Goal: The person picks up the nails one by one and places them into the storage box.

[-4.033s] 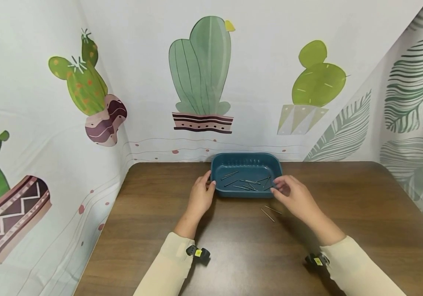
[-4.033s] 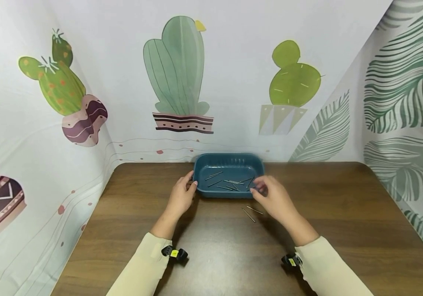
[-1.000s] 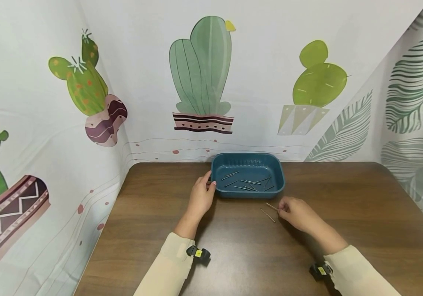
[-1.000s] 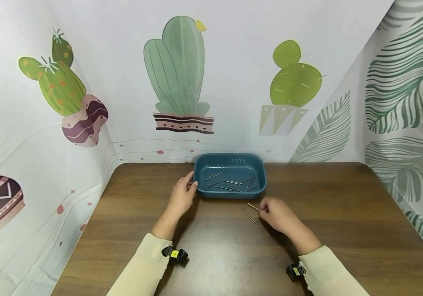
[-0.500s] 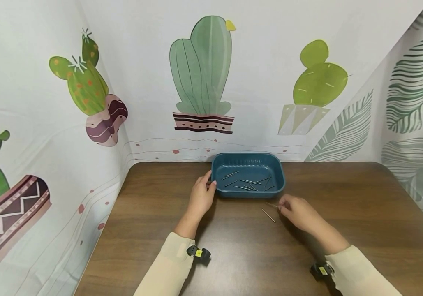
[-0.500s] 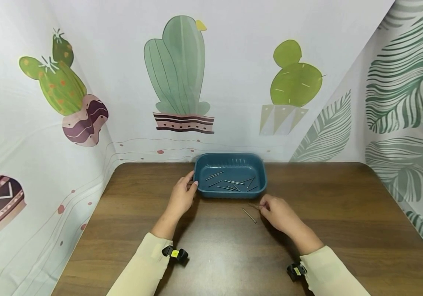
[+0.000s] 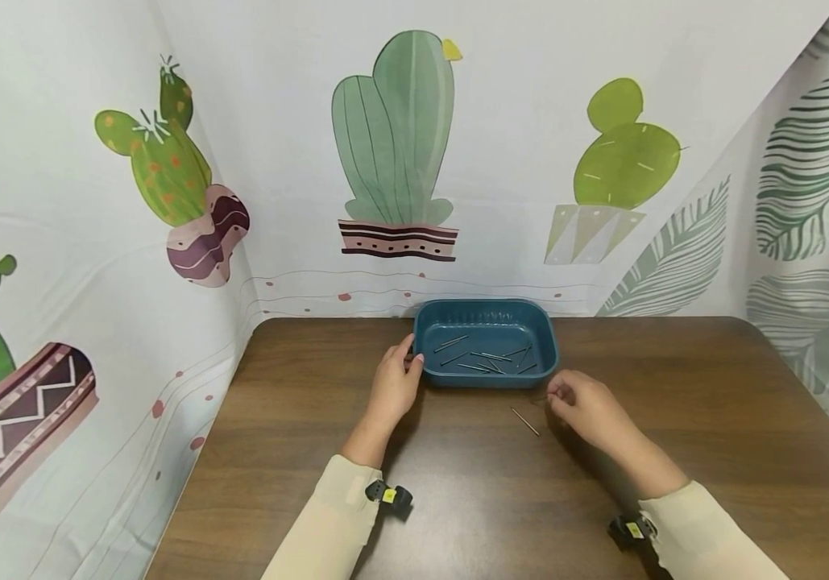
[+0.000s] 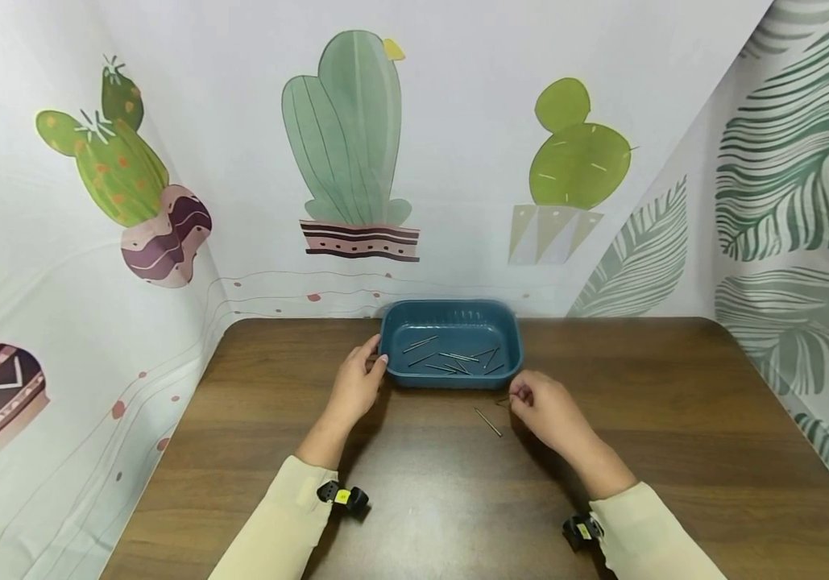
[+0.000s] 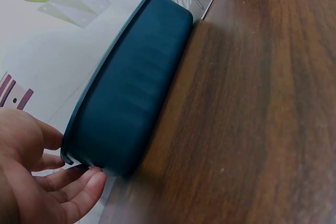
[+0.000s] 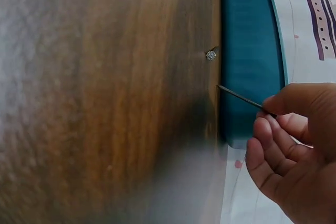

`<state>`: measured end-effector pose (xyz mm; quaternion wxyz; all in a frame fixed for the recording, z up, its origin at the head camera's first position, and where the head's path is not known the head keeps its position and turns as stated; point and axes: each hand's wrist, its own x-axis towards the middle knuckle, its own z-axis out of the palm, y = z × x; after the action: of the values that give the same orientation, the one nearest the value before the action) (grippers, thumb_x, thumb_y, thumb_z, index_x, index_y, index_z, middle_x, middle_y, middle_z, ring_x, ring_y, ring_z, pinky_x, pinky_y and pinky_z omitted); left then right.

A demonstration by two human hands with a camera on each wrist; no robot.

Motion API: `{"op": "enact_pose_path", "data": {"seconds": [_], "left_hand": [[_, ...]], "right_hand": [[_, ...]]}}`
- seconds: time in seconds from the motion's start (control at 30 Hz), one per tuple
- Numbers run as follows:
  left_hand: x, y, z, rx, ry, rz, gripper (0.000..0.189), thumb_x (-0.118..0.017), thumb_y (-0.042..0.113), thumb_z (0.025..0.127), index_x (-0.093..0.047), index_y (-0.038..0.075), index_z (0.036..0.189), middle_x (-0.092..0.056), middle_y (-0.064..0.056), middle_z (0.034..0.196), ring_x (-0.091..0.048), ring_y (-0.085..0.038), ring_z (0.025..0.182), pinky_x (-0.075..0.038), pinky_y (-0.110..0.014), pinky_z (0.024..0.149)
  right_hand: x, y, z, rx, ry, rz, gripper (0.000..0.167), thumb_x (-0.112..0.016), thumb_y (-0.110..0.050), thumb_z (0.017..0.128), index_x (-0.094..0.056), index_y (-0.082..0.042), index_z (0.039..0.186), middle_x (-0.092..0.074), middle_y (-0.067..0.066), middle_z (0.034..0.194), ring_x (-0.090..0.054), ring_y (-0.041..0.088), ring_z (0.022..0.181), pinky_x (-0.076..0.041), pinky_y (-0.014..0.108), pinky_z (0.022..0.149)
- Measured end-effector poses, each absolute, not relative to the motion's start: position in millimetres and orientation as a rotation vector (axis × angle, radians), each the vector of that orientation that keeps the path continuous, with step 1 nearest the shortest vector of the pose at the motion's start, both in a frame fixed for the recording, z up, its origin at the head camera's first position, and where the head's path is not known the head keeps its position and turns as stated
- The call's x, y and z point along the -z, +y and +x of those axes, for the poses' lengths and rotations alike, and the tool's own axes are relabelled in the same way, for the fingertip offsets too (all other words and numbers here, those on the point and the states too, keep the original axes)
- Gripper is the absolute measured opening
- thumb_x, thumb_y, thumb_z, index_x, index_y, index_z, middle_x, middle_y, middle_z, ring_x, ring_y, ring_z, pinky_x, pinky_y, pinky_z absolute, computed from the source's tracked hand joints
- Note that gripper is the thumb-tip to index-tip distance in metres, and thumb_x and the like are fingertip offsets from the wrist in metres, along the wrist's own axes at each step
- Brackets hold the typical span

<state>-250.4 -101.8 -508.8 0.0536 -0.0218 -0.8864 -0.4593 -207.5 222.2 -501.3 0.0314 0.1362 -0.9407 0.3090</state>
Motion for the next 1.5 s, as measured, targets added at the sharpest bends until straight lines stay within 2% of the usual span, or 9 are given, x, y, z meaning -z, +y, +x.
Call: {"op": "enact_pose_path", "data": {"seconds": [0.27, 0.6, 0.8, 1.2, 1.5], "left_hand": [[510.1, -103.0, -250.6, 1.397, -2.688, -0.071, 0.049, -0.056, 0.021, 0.104, -0.049, 0.005, 0.149, -0.061, -0.02, 0.132, -0.066, -0.029, 0.109, -0.055, -0.044, 0.095], [509.3, -102.1, -250.9, 1.403, -2.687, -0.06, 0.049, -0.056, 0.021, 0.104, -0.049, 0.005, 0.149, -0.061, -0.02, 0.132, -0.065, -0.029, 0.109, -0.055, -0.045, 0.096], [508.9, -102.2, -250.1, 1.397, -2.69, -0.063, 0.048, -0.056, 0.021, 0.104, -0.049, 0.005, 0.149, -0.061, -0.019, 0.131, -0.065, -0.029, 0.108, -0.055, -0.044, 0.096], [508.5, -101.0, -250.0, 1.412, -2.68, -0.065, 0.049, -0.057, 0.019, 0.103, -0.049, 0.004, 0.149, -0.06, -0.021, 0.133, -0.066, -0.031, 0.109, -0.055, -0.046, 0.096], [508.2, -101.3, -250.1, 1.422, -2.681, -0.061, 0.048, -0.056, 0.018, 0.103, -0.049, 0.004, 0.149, -0.06, -0.021, 0.133, -0.065, -0.031, 0.11, -0.055, -0.045, 0.096]], "right_hand": [[501.0, 221.7, -207.5, -0.951, -2.823, 0.427, 0.006, -0.068, -0.004, 0.09, -0.069, -0.007, 0.095, -0.062, 0.002, 0.086, -0.056, 0.004, 0.066, -0.049, 0.023, 0.061], [500.4, 218.4, -210.0, -0.903, -2.647, 0.489, 0.013, -0.072, -0.004, 0.089, -0.075, -0.011, 0.099, -0.068, -0.001, 0.091, -0.056, 0.011, 0.079, -0.049, 0.026, 0.069], [497.8, 215.7, -211.9, -0.912, -2.588, 0.511, 0.017, -0.073, -0.002, 0.088, -0.077, -0.011, 0.102, -0.068, -0.002, 0.09, -0.054, 0.012, 0.077, -0.046, 0.023, 0.066], [490.2, 210.3, -217.7, -0.911, -2.499, 0.572, 0.019, -0.074, 0.0, 0.086, -0.078, -0.009, 0.103, -0.066, -0.002, 0.088, -0.051, 0.004, 0.075, -0.04, 0.01, 0.066], [480.0, 203.7, -223.3, -0.92, -2.476, 0.57, 0.018, -0.074, -0.002, 0.088, -0.078, -0.009, 0.103, -0.066, -0.001, 0.09, -0.054, 0.012, 0.075, -0.043, 0.016, 0.066]]}}
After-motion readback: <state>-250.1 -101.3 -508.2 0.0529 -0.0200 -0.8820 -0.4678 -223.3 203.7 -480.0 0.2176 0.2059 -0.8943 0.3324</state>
